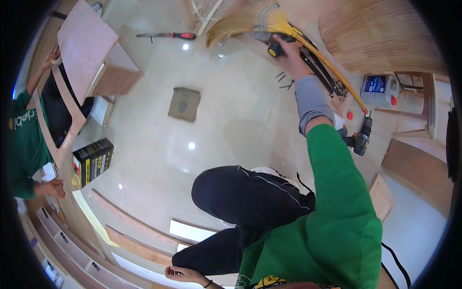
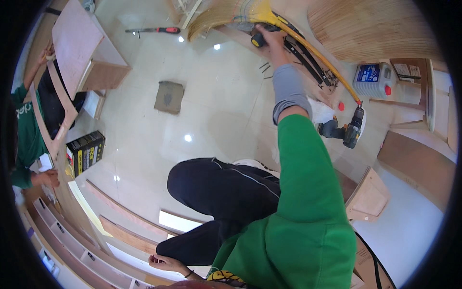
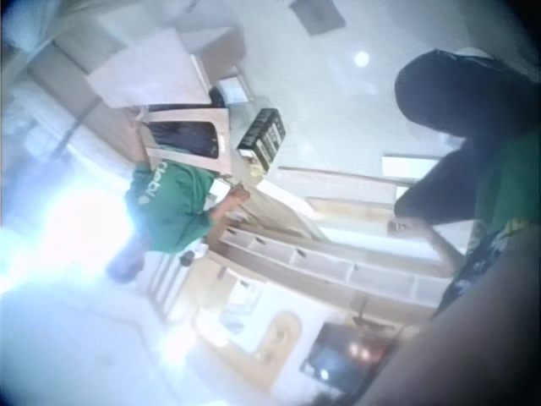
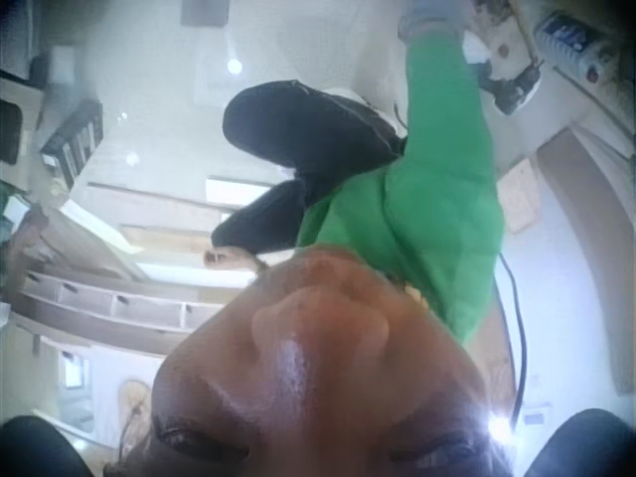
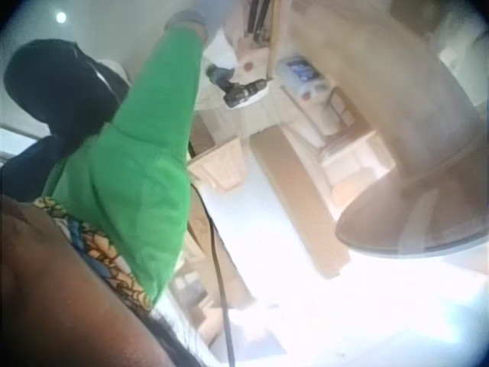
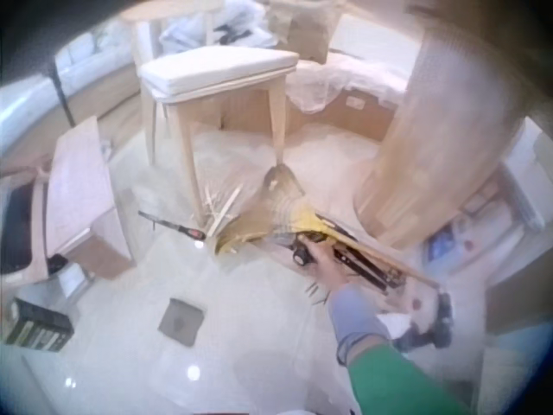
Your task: The person is assembling furniture. They apply glue to a white panel and spread it with a red card. They handle screws and a glue container while sitting on the floor.
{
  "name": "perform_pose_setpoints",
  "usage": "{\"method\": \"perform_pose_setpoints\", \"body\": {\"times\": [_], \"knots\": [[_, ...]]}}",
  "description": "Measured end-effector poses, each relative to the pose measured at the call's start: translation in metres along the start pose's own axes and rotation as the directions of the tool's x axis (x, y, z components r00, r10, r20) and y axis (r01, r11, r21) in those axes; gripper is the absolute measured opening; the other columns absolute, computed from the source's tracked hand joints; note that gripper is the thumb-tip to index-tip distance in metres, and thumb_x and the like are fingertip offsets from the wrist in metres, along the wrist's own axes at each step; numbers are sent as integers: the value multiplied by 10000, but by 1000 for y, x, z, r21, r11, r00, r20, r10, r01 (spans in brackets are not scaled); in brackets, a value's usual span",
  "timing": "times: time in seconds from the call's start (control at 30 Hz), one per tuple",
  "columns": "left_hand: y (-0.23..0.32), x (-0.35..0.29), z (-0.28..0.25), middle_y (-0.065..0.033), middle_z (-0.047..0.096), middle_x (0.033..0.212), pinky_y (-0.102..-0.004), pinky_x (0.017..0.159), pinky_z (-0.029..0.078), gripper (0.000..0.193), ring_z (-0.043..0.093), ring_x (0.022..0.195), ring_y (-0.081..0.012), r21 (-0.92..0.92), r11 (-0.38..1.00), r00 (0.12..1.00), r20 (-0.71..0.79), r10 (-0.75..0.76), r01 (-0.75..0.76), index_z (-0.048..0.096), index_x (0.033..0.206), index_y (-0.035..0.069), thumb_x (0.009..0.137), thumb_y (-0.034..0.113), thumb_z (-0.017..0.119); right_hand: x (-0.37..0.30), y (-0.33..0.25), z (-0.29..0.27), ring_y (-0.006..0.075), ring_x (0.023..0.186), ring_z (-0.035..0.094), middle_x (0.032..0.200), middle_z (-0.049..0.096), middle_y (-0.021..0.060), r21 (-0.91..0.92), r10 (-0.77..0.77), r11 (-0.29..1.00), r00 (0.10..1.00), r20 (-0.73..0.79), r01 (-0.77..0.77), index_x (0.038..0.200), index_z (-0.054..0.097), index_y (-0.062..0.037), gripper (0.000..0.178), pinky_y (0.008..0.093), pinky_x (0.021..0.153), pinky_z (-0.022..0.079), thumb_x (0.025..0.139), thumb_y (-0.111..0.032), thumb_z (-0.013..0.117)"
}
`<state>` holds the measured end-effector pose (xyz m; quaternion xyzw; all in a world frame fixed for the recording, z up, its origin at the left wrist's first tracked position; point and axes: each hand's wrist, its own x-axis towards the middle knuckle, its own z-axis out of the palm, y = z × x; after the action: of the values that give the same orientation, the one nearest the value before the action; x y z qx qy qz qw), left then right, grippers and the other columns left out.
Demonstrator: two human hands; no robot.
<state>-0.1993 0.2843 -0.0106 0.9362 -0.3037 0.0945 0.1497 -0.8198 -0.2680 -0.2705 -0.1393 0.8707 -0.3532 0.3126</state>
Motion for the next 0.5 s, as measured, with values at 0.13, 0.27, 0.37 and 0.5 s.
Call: {"method": "perform_pose_setpoints", "body": {"times": [0.13,0.27,0.37,0.5], "knots": [[19,10,5,-208,527,1131,-394,925,461,302,537,1021,-316,-59,998,998,57,38,-35,482,1188,-72,1054,198,459,-23,-9,4,370,1238,563,1333,542,296,-172,41,983,990,-132,-63,1460,113,90,1194,416,1053,448,702,-513,811],[11,15,8,-203,509,1155,-398,934,448,337,524,1048,-307,-81,994,995,54,80,-75,459,1233,-66,1051,217,447,-50,-9,3,381,1224,568,1326,545,291,-85,52,994,981,-185,-69,1471,125,68,1120,428,1047,445,740,-473,779],[-6,20,19,-189,501,1156,-394,914,442,335,511,1025,-292,-139,990,997,63,43,-33,457,1255,-59,1041,198,446,-54,8,5,394,1225,562,1328,538,301,-76,52,994,968,-247,-73,1466,145,58,1121,447,1051,433,725,-488,784],[-10,13,16,-186,504,1155,-389,894,444,354,509,995,-287,-149,989,996,84,11,2,455,1274,-56,1038,207,460,-78,7,18,392,1210,571,1327,536,297,-100,11,994,972,-235,-35,1482,141,43,1134,457,1014,462,722,-493,790]]}}
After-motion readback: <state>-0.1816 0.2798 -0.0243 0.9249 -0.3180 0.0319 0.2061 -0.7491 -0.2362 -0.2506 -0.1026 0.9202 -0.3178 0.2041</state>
